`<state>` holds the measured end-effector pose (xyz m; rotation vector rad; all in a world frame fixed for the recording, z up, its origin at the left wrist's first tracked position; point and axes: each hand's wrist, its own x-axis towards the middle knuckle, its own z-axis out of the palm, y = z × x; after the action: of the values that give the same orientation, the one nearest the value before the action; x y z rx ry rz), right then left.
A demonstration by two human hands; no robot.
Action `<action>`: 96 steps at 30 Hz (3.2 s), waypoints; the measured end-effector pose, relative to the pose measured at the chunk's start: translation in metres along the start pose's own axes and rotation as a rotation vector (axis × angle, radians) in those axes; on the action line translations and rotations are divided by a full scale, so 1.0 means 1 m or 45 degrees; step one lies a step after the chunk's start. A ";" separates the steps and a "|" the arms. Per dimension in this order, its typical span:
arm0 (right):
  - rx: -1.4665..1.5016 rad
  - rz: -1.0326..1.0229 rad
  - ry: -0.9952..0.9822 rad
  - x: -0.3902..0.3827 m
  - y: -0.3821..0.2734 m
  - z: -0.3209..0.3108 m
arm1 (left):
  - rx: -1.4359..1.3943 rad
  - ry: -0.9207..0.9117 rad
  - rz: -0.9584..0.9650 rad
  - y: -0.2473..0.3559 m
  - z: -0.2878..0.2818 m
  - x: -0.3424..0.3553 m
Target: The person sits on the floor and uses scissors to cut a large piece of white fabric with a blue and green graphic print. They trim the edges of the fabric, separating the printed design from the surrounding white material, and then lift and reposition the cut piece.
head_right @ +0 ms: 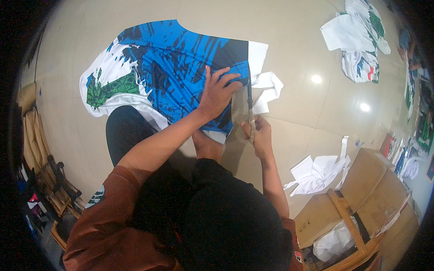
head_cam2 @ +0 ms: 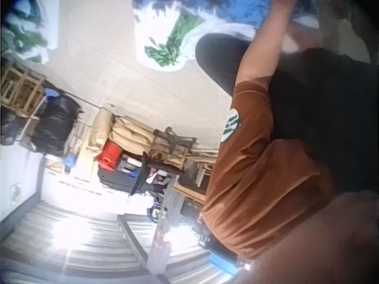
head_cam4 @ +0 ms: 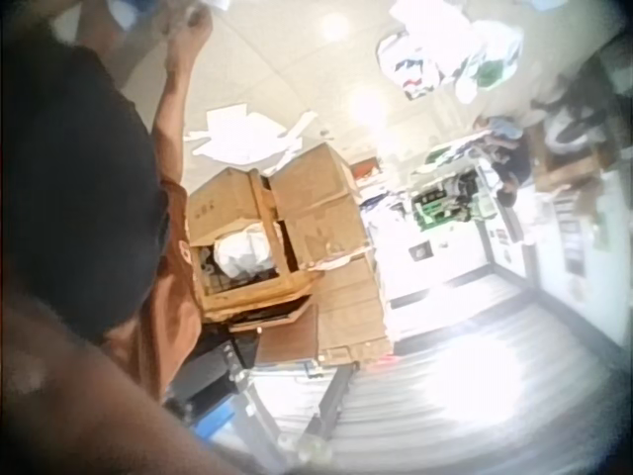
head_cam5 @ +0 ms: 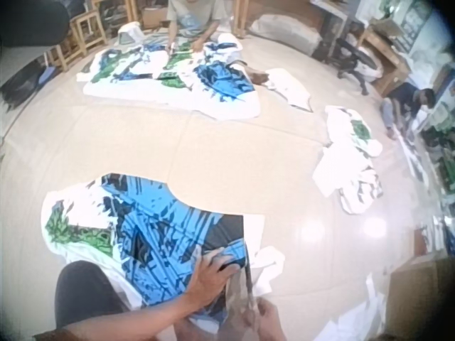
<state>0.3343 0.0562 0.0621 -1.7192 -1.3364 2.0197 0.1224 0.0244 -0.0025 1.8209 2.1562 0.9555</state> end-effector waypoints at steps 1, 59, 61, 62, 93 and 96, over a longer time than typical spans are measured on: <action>-0.010 0.012 -0.002 -0.001 -0.002 0.001 | -0.005 0.007 0.002 0.000 0.000 0.000; -0.003 0.019 -0.041 0.017 -0.023 0.006 | -0.123 0.012 -0.052 0.000 -0.004 0.001; -0.006 0.010 -0.043 0.018 -0.024 0.007 | -0.122 0.015 -0.052 0.000 -0.004 0.001; -0.006 0.007 -0.044 0.018 -0.024 0.007 | -0.122 0.016 -0.051 0.000 -0.004 0.001; -0.044 -0.018 -0.029 0.036 -0.042 0.010 | -0.126 -0.010 -0.047 -0.001 -0.007 0.001; -0.039 -0.017 -0.022 0.038 -0.039 0.009 | -0.131 0.007 -0.047 -0.001 -0.006 0.001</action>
<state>0.2992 0.0985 0.0623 -1.7044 -1.3873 2.0219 0.1181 0.0231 0.0021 1.7278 2.0947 1.0434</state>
